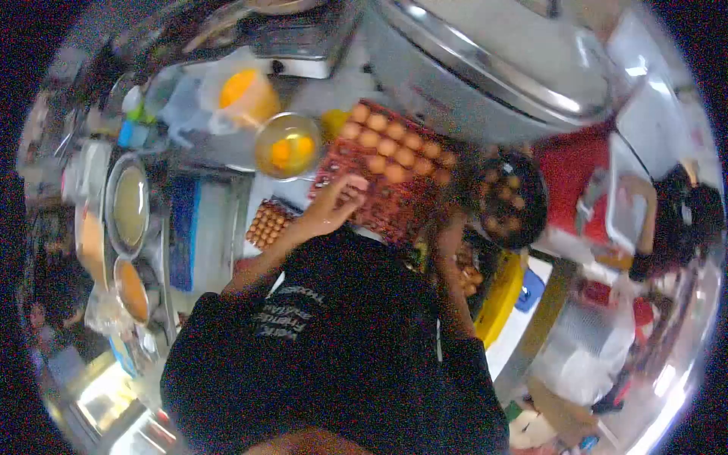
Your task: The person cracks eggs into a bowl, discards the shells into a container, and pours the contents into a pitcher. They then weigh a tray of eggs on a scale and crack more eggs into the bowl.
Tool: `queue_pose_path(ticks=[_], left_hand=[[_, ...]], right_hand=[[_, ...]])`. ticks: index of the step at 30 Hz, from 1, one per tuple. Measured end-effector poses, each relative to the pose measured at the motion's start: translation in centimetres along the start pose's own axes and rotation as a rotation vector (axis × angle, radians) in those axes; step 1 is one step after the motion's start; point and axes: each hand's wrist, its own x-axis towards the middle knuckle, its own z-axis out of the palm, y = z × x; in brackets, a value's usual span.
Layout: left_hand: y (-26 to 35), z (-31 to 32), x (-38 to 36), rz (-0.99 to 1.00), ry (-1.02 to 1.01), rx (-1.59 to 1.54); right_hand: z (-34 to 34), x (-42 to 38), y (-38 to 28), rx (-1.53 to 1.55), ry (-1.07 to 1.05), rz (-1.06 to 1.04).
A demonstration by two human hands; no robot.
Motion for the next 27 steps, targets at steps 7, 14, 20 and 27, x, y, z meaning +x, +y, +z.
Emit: queue_pose_path(ticks=[7, 14, 20, 27], left_hand=[[-0.8, -5.5, 0.5, 0.345, 0.057, 0.539], [-4.7, -15.2, 0.9, 0.283, 0.211, 0.831], [-5.8, -19.3, 0.8, 0.274, 0.086, 0.728], [0.9, -13.7, 3.1, 0.279, 0.212, 0.550]], right_hand=[[2.5, 6.8, -24.6, 0.755, -0.512, 0.000], [13.2, 11.5, -33.9, 0.333, -0.437, -0.023], [12.6, 14.5, -35.6, -0.014, -0.601, -0.361], [10.4, 10.6, -29.8, 0.442, -0.173, -0.497]])
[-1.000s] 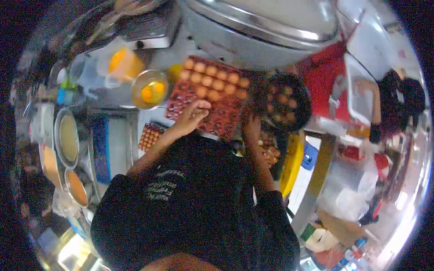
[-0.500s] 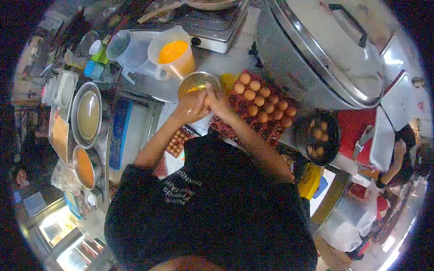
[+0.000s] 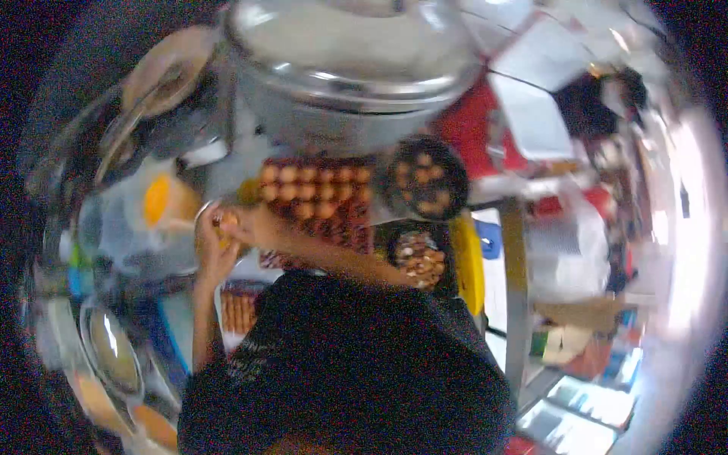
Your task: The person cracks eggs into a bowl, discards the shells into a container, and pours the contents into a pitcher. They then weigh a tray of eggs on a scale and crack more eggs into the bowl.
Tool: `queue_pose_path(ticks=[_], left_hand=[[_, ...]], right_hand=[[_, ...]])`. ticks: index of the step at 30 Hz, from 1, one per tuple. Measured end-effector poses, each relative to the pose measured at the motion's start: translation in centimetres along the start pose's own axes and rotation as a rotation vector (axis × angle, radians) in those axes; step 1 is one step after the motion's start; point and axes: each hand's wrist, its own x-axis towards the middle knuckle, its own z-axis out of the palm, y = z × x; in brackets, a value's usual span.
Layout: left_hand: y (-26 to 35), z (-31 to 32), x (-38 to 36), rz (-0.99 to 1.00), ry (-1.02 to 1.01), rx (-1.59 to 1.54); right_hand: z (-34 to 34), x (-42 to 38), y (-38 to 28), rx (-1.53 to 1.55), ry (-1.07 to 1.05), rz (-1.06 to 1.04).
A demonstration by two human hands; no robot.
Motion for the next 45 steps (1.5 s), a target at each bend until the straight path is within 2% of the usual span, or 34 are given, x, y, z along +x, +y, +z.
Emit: queue_pose_path(ticks=[2, 3, 4, 5, 7, 8, 10, 11, 13, 14, 16, 18, 19, 22, 23, 25, 28, 29, 31, 32, 34, 35, 36, 38, 39, 41, 42, 44, 45], left_hand=[[3.6, 2.3, 0.6, -0.078, -0.090, -0.342], [5.0, 3.1, 0.9, -0.139, -0.138, -0.488], [6.2, 5.0, 1.4, -0.062, -0.142, -0.544], [7.2, 6.6, 1.8, -0.022, -0.242, -0.519], [11.2, 9.3, 2.9, 0.057, -0.398, -0.514], [13.4, 11.3, 3.1, 0.107, -0.461, -0.535], [15.3, 16.6, 4.6, 0.412, -0.473, -0.406], [16.9, 19.1, 5.5, 0.436, -0.508, -0.414], [19.8, 24.1, 7.8, 0.473, -0.634, -0.365], [20.9, 26.7, 9.3, 0.485, -0.720, -0.308], [22.1, 32.2, 10.6, 0.619, -0.546, -0.109], [22.3, 37.1, 11.3, 0.519, -0.594, 0.224], [22.2, 38.9, 11.9, 0.438, -0.672, 0.273], [21.5, 43.0, 12.7, 0.265, -0.906, 0.440], [21.0, 44.3, 13.2, 0.259, -0.975, 0.511], [20.2, 46.0, 13.2, 0.303, -0.981, 0.620], [18.0, 47.7, 11.4, 0.433, -0.807, 0.712], [17.2, 48.1, 10.9, 0.471, -0.745, 0.739], [16.0, 49.2, 11.1, 0.397, -0.749, 0.665], [15.4, 50.0, 12.7, 0.287, -0.808, 0.562], [14.2, 51.0, 13.2, 0.175, -0.767, 0.448], [13.8, 51.4, 12.7, 0.176, -0.674, 0.439], [13.6, 51.5, 12.3, 0.180, -0.584, 0.428], [13.3, 50.5, 13.3, 0.492, -0.605, 0.498], [13.8, 49.8, 13.6, 0.650, -0.614, 0.528], [18.7, 44.9, 14.1, 0.393, -0.743, 0.198], [21.5, 41.8, 14.5, 0.262, -0.800, 0.036], [23.3, 39.5, 15.0, 0.279, -0.931, -0.091], [23.3, 39.8, 15.6, 0.297, -1.029, -0.152]], right_hand=[[-4.2, -4.2, 0.2, -0.114, 0.118, -0.111], [-7.1, -7.0, -1.5, -0.288, 0.172, -0.009], [-10.9, -10.5, -3.4, -0.446, 0.215, 0.092], [-14.0, -14.5, -2.4, -0.651, 0.070, 0.194], [-17.7, -25.0, 3.6, -0.644, 0.098, 0.513], [-18.2, -28.7, 2.5, -0.648, 0.438, 0.433], [-19.4, -35.6, 3.2, -0.764, 0.382, 0.680], [-19.2, -40.0, 3.7, -0.939, 0.322, 0.694], [-16.4, -48.9, 4.9, -0.976, 0.349, 0.844], [-14.9, -52.3, 5.2, -0.836, 0.434, 0.975], [-12.0, -55.1, 4.8, -0.538, 0.670, 1.260], [-8.6, -60.0, 7.8, -0.492, 0.711, 1.247], [-8.1, -60.6, 8.6, -0.401, 0.669, 1.346], [-6.1, -64.5, 13.8, -0.303, 0.646, 1.276], [-6.1, -64.7, 13.9, -0.379, 0.636, 1.220], [-7.4, -63.9, 14.2, -0.532, 0.622, 1.100], [-13.2, -58.9, 8.6, -0.242, 0.798, 1.200], [-14.9, -58.0, 7.4, -0.336, 0.807, 1.166], [-17.7, -56.9, 6.2, -0.527, 0.811, 1.085], [-18.7, -56.8, 6.4, -0.597, 0.826, 0.999], [-20.8, -56.2, 6.7, -0.731, 0.857, 0.816], [-22.3, -53.3, 4.3, -0.702, 0.940, 0.726], [-23.3, -51.5, 3.7, -0.686, 0.974, 0.737], [-25.3, -48.7, 3.3, -0.660, 1.045, 0.763], [-26.4, -47.0, 3.4, -0.488, 1.121, 0.650], [-28.4, -42.1, 1.8, -0.303, 1.135, 0.567], [-29.7, -39.2, 0.8, -0.292, 1.081, 0.597], [-32.4, -35.0, 3.0, -0.616, 0.860, 0.271], [-33.1, -31.9, 1.8, -0.638, 0.810, 0.276]])
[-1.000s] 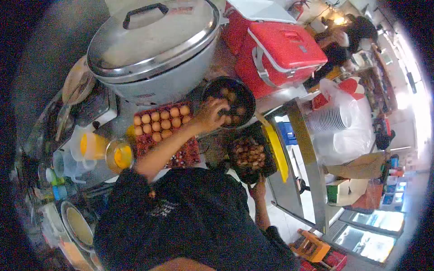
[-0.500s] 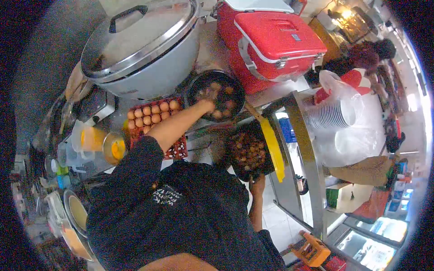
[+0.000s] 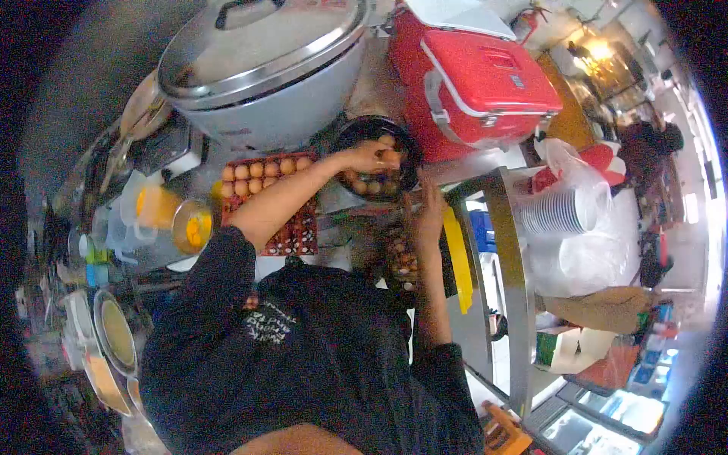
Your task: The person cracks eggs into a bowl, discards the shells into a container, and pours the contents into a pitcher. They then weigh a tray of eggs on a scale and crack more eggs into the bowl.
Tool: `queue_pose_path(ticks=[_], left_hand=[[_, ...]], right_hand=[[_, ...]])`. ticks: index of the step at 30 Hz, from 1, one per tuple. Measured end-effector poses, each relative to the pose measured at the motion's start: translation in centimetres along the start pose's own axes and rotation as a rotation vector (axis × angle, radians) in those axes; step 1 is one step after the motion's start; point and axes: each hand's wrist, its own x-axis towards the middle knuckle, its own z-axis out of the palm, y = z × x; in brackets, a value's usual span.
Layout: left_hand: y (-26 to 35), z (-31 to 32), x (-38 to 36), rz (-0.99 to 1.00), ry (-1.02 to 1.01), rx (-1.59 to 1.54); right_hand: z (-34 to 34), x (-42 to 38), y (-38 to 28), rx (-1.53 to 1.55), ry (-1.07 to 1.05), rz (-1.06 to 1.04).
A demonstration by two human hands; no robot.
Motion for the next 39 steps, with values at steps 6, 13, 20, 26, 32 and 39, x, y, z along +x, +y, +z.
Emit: queue_pose_path(ticks=[6, 13, 20, 26, 32, 39], left_hand=[[-2.6, 0.0, -0.4, 0.135, 0.157, -0.143], [-3.4, -0.1, -2.1, -0.058, 0.326, -1.330], [0.2, -2.7, -6.4, 0.305, 0.327, -1.334], [0.3, -7.5, -26.6, 0.292, 0.542, -0.779], [-3.7, -7.6, -41.5, -0.227, 0.578, -0.123], [-11.7, -5.6, -48.0, -0.391, 0.755, 0.355]], right_hand=[[8.0, 5.7, 2.6, -0.074, -0.143, -0.305], [11.2, 1.0, 2.1, 0.156, 0.143, -0.052], [17.4, -6.1, -0.1, 0.213, 0.061, -0.215], [21.4, -9.6, 4.1, -0.437, -0.596, -0.095], [21.0, -3.8, -15.4, 0.894, -0.569, 0.292], [35.0, -2.3, -32.4, 0.593, -1.037, 0.309]])
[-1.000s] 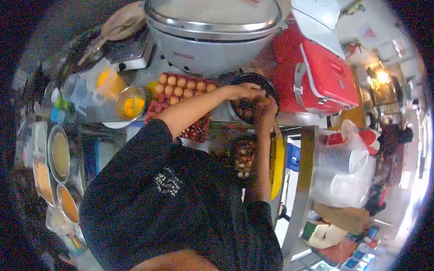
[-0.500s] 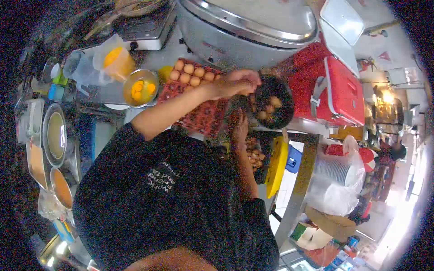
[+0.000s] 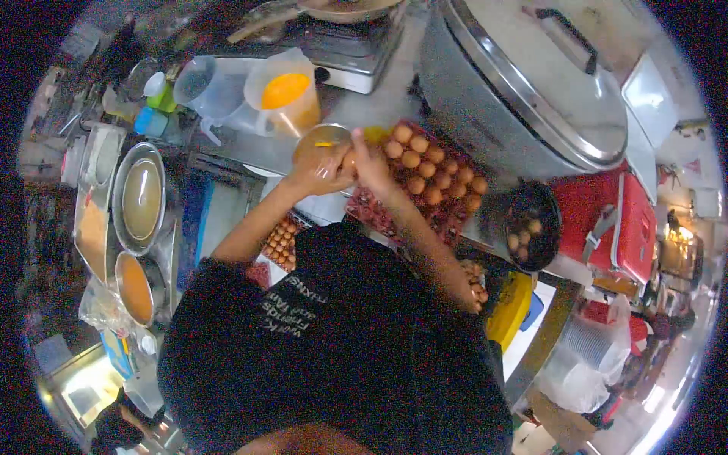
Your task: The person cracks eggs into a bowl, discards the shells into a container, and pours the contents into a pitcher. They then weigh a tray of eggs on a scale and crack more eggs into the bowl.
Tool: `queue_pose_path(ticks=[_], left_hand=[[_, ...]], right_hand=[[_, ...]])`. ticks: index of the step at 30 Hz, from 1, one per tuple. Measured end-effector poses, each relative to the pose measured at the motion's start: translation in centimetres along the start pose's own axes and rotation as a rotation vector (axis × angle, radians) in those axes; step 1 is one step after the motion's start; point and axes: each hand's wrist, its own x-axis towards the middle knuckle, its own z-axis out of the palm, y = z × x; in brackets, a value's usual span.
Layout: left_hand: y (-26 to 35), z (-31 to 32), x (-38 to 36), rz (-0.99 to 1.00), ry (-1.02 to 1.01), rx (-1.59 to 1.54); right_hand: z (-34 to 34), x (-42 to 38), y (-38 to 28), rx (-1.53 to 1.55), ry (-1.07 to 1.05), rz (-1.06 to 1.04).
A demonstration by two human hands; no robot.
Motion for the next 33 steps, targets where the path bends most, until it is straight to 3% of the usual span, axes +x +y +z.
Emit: queue_pose_path(ticks=[2, 3, 6, 9, 11, 12, 14, 15, 16, 17, 18, 21, 22, 23, 25, 26, 31, 33], left_hand=[[-2.9, -0.6, -1.1, -0.032, 0.063, 0.046], [-4.0, -1.0, -1.8, -0.083, 0.017, 0.040], [-5.5, -2.9, -3.3, -0.165, -0.057, -0.022], [-6.6, -3.0, -4.1, -0.218, -0.038, -0.051], [-5.7, -3.5, -3.5, -0.303, 0.071, -0.222], [-4.7, -3.1, -2.8, -0.179, 0.124, -0.351], [-1.4, -4.3, -1.5, 0.137, 0.296, -0.376], [-2.0, 1.3, -1.4, 0.113, 0.458, -0.453], [-0.6, 2.7, -0.3, 0.171, 0.250, -0.422], [1.5, 1.9, -0.6, 0.238, 0.312, -0.454], [3.7, 1.5, -0.4, 0.116, 0.235, -0.755], [5.9, 2.5, 0.7, 0.295, 0.410, -0.526], [6.7, 3.0, 0.9, 0.380, 0.434, -0.414], [7.1, 3.7, 1.1, 0.364, 0.406, -0.459], [7.9, 5.6, 1.3, 0.226, 0.278, -0.702], [8.8, 6.8, 1.3, 0.108, 0.152, -0.899], [14.2, 8.8, 1.3, -0.005, -0.147, -0.920], [16.9, 11.4, 1.9, 0.014, -0.339, -1.045]], right_hand=[[4.2, 2.9, 0.9, -0.280, 0.187, -0.237], [4.3, 3.9, 0.6, -0.335, -0.042, -0.038], [4.9, 5.1, -1.0, -0.593, -0.246, -0.128], [4.6, 3.0, -6.4, -1.011, -0.249, -0.034], [4.6, 2.4, -4.6, -0.635, -0.046, -0.434], [4.7, 1.9, -3.3, -0.430, 0.053, -0.625], [3.1, 0.4, -1.1, -0.253, -0.005, -0.516], [1.9, -0.2, -0.1, -0.233, -0.066, -0.478], [-0.3, -0.6, 6.1, -0.769, 0.093, -0.576], [-3.0, -1.7, 7.2, -0.656, 0.098, -0.606], [-5.7, -2.7, 8.0, -0.544, 0.100, -0.638], [-12.2, -11.3, 17.3, 0.105, 0.495, -0.388], [-15.0, -14.5, 15.2, -0.037, 0.338, -0.492], [-17.5, -17.7, 12.5, -0.156, 0.181, -0.608], [-21.7, -22.0, 8.1, -0.485, -0.258, -0.584], [-21.4, -24.1, 8.0, -0.480, -0.146, -0.404], [-16.3, -29.5, 6.0, -0.310, 0.436, 0.453], [-16.7, -28.1, 9.6, -0.207, 0.444, 0.023]])
